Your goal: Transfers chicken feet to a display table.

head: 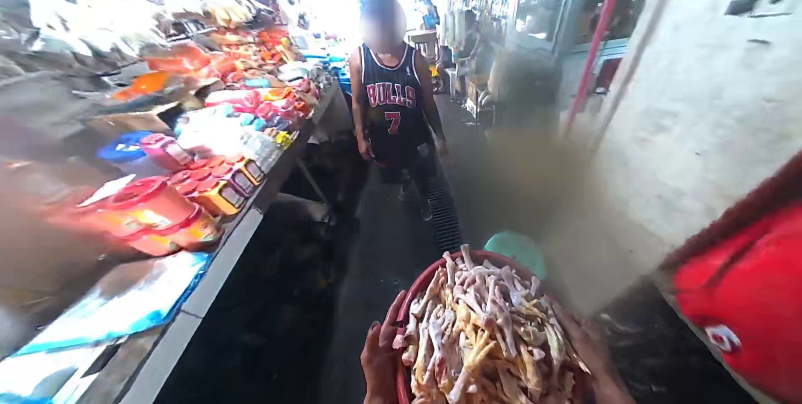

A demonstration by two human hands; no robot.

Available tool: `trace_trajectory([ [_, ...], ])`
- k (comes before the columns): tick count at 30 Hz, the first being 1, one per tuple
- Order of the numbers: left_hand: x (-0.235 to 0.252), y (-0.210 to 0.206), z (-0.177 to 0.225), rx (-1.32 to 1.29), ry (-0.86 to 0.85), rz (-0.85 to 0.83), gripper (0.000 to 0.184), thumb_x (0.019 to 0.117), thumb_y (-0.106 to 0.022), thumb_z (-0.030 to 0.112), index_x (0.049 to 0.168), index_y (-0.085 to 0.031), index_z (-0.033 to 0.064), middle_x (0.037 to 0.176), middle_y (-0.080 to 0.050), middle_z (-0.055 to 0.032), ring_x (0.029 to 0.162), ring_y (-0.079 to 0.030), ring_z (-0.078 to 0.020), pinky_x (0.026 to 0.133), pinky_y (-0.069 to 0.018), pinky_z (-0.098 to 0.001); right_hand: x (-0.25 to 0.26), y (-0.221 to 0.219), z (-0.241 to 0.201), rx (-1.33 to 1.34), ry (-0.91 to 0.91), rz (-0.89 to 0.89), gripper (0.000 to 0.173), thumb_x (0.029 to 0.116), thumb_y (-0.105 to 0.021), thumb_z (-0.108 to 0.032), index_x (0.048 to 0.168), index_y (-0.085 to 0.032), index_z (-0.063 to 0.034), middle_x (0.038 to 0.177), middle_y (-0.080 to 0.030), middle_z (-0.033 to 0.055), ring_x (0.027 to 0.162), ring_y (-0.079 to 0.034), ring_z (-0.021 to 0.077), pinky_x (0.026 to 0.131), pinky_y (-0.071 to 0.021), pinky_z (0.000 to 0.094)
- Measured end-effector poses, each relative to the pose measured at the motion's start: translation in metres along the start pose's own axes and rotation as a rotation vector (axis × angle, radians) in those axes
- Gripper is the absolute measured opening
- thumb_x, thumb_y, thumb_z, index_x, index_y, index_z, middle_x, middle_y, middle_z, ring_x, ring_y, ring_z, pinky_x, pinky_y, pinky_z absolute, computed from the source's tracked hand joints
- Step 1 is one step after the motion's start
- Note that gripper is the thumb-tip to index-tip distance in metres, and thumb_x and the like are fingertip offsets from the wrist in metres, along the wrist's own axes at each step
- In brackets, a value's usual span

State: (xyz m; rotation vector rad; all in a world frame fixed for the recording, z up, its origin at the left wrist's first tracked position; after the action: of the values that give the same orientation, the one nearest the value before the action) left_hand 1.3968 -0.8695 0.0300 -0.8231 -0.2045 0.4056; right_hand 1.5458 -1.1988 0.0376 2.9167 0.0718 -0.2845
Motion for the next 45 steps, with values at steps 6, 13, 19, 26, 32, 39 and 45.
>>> trace_trajectory([
  [6, 0.18, 0.006, -0.012, 0.017, -0.05, 0.05, 0.069, 0.0975, -0.035, 0.052, 0.147, -0.049, 0.0063, 0.13, -0.069, -0.0117, 0.108, -0.071, -0.0172, 0.088, -0.0596, -0.0331, 0.17, -0.07, -0.047, 0.023, -0.031, -0.023, 0.036, 0.1031, -0.061, -0.026, 0.074, -0.062, -0.0055, 0.063, -0.059, 0.0021, 0.057, -0.056, 0.0106, 0.059, -0.0508, 0.0339],
  [13, 0.408, 0.014, -0.001, -0.032, -0.008, 0.068, 0.067, 0.1003, -0.028, 0.046, 0.148, -0.046, 0.0025, 0.137, -0.064, -0.0121, 0.116, -0.068, -0.0163, 0.093, -0.0571, -0.0314, 0.346, -0.155, -0.13, 0.065, -0.025, 0.05, 0.033, 0.104, -0.058, -0.018, 0.074, -0.059, -0.0056, 0.062, -0.058, -0.0014, 0.055, -0.055, 0.0055, 0.057, -0.0515, 0.027],
  [19, 0.604, 0.028, 0.005, 0.222, -0.031, 0.103, 0.069, 0.1048, -0.008, 0.039, 0.151, -0.043, 0.0011, 0.142, -0.061, -0.0115, 0.118, -0.065, -0.014, 0.098, -0.0541, -0.0315, 0.508, -0.24, -0.191, 0.11, -0.05, 0.019, 0.026, 0.1058, -0.054, -0.021, 0.087, -0.06, -0.0039, 0.072, -0.063, -0.0026, 0.063, -0.06, 0.0035, 0.066, -0.0567, 0.027],
  [26, 0.843, 0.053, 0.012, 0.043, -0.025, 0.125, 0.071, 0.101, -0.016, 0.049, 0.15, -0.044, 0.0055, 0.132, -0.067, -0.0141, 0.113, -0.069, -0.0196, 0.093, -0.0578, -0.0353, 0.746, -0.352, -0.234, 0.04, -0.054, -0.049, 0.03, 0.1037, -0.059, -0.023, 0.081, -0.062, -0.0039, 0.068, -0.059, 0.0002, 0.062, -0.058, 0.0072, 0.064, -0.0539, 0.0301],
  [32, 1.041, 0.062, 0.042, 0.026, -0.111, 0.169, 0.071, 0.1015, -0.011, 0.045, 0.15, -0.045, 0.0061, 0.13, -0.069, -0.0137, 0.113, -0.07, -0.0196, 0.093, -0.0585, -0.0359, 0.946, -0.462, -0.3, 0.041, -0.002, -0.11, 0.035, 0.1015, -0.063, -0.027, 0.073, -0.061, -0.0064, 0.064, -0.057, 0.0004, 0.058, -0.055, 0.0088, 0.059, -0.0509, 0.0305],
  [39, 1.304, 0.11, 0.054, -0.01, -0.115, 0.158, 0.07, 0.1021, -0.008, 0.042, 0.15, -0.044, 0.0057, 0.135, -0.065, -0.012, 0.117, -0.067, -0.0181, 0.096, -0.0567, -0.0344, 1.17, -0.598, -0.36, 0.048, -0.001, -0.111, 0.035, 0.1031, -0.061, -0.024, 0.073, -0.059, -0.0062, 0.063, -0.057, 0.0013, 0.055, -0.054, 0.0092, 0.055, -0.0499, 0.0292],
  [45, 1.541, 0.128, 0.087, 0.025, -0.079, 0.093, 0.072, 0.1039, -0.005, 0.044, 0.15, -0.044, 0.0061, 0.142, -0.062, -0.0093, 0.127, -0.062, -0.0171, 0.102, -0.053, -0.0347, 1.345, -0.701, -0.436, 0.037, -0.04, -0.033, 0.032, 0.1038, -0.061, -0.023, 0.078, -0.063, -0.0038, 0.068, -0.059, 0.0019, 0.06, -0.056, 0.0083, 0.059, -0.0516, 0.0281],
])
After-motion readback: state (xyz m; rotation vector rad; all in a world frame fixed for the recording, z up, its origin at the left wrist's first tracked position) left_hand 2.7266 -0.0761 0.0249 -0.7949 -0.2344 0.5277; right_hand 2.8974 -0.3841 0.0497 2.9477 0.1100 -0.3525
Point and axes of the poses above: each hand's wrist, its own x-axis towards the middle knuckle, its own y-axis out of the back of the hand, z = x × y, the point moved 2 cm from there along x, towards the middle knuckle
